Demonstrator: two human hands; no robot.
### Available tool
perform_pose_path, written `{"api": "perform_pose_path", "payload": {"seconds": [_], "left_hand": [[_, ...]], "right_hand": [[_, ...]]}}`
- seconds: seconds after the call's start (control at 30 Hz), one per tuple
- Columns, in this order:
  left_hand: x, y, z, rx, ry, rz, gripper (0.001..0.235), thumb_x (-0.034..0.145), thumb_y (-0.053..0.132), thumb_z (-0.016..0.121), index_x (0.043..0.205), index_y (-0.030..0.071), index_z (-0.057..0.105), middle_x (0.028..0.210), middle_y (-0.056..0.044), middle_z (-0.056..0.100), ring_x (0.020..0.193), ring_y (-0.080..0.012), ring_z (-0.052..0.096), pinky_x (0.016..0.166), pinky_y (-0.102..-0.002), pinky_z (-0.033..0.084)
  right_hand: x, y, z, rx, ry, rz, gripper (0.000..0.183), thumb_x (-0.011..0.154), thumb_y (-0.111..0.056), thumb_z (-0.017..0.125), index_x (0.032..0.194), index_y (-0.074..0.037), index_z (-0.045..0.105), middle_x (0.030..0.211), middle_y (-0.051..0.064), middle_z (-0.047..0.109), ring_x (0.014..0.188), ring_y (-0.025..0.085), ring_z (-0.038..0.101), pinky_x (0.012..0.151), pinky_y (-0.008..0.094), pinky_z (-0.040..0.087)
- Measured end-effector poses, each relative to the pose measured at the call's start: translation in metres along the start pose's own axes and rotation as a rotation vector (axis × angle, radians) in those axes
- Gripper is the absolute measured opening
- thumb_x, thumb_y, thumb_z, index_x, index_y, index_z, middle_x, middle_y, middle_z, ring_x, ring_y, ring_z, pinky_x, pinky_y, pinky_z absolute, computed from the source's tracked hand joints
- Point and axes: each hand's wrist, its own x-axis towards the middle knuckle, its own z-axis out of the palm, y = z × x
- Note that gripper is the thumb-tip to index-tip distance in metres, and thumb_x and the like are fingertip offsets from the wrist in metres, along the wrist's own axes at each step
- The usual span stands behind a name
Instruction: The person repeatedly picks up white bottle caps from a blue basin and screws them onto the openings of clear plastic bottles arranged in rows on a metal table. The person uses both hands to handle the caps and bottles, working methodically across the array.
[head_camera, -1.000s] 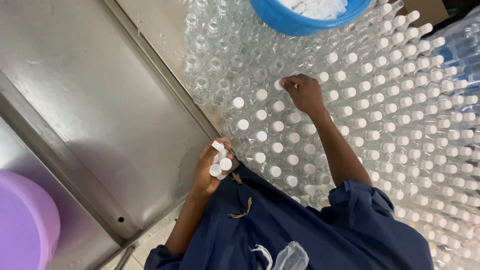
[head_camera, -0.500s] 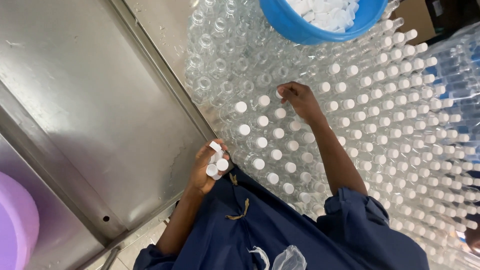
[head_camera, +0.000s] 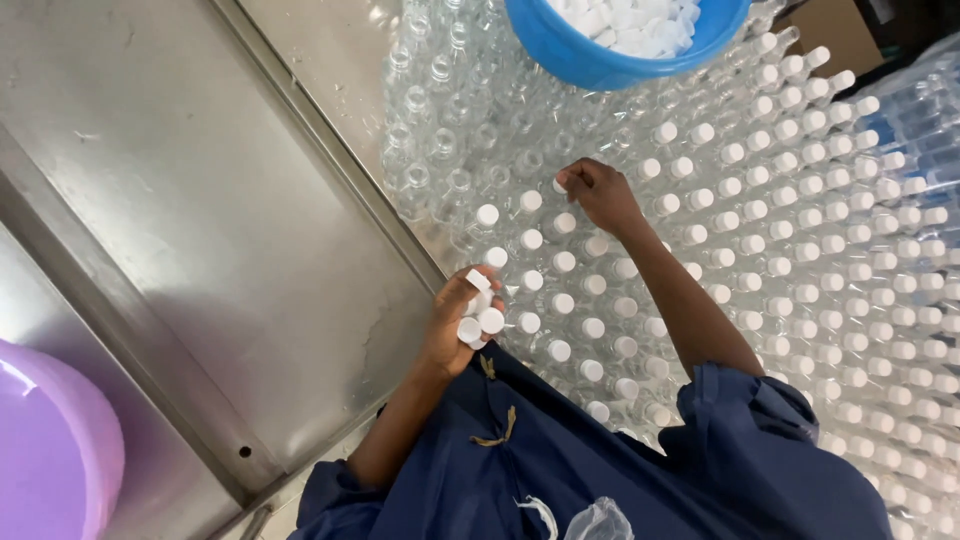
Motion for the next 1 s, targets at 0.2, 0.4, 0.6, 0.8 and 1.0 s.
{"api": "perform_pose_path", "payload": {"seconds": [0.2, 0.4, 0.6, 0.8, 1.0], "left_hand": [[-0.013, -0.016, 0.011, 0.029, -0.049, 0.005, 0.032, 0.107, 0.025, 0.066, 0.130, 0.003, 0.068, 0.106, -0.020, 0.072, 0.078, -0.0284, 0.077, 0.038, -0.030, 0.052], [-0.037, -0.018, 0.039, 0.121, -0.145, -0.131, 0.039, 0.104, 0.033, 0.073, 0.122, -0.002, 0.070, 0.074, -0.020, 0.070, 0.054, -0.0254, 0.072, 0.028, -0.028, 0.046], [-0.033, -0.029, 0.024, 0.112, -0.104, -0.202, 0.048, 0.106, 0.038, 0.072, 0.130, -0.003, 0.070, 0.104, -0.027, 0.074, 0.079, -0.0349, 0.080, 0.029, -0.030, 0.051], [-0.036, -0.022, 0.012, 0.091, -0.097, -0.108, 0.045, 0.109, 0.031, 0.065, 0.132, -0.007, 0.065, 0.108, -0.025, 0.071, 0.084, -0.0311, 0.080, 0.033, -0.026, 0.052], [-0.037, -0.016, -0.002, 0.046, -0.027, -0.126, 0.042, 0.109, 0.029, 0.066, 0.134, -0.005, 0.066, 0.106, -0.024, 0.070, 0.083, -0.0312, 0.078, 0.035, -0.027, 0.052]], "right_hand": [[-0.062, -0.071, 0.003, -0.314, 0.153, -0.504, 0.056, 0.111, -0.055, 0.070, 0.136, -0.005, 0.075, 0.119, 0.020, 0.076, 0.112, 0.043, 0.071, 0.102, 0.053, 0.052], [-0.135, -0.104, 0.018, 0.217, -0.395, -0.642, 0.033, 0.106, -0.027, 0.074, 0.134, -0.010, 0.078, 0.126, 0.013, 0.077, 0.118, 0.038, 0.072, 0.105, 0.051, 0.054], [-0.040, -0.023, -0.038, 0.086, 0.116, -0.403, 0.044, 0.094, -0.032, 0.093, 0.125, -0.005, 0.080, 0.113, 0.019, 0.076, 0.091, 0.034, 0.075, 0.088, 0.045, 0.061], [0.027, 0.024, -0.041, -0.420, 0.196, -0.142, 0.036, 0.105, -0.045, 0.079, 0.127, -0.016, 0.081, 0.110, 0.015, 0.077, 0.105, 0.040, 0.075, 0.093, 0.059, 0.056], [0.014, 0.016, -0.045, -0.238, 0.047, 0.004, 0.019, 0.108, -0.037, 0.073, 0.121, -0.027, 0.082, 0.079, 0.003, 0.071, 0.078, 0.028, 0.071, 0.077, 0.048, 0.053]]}}
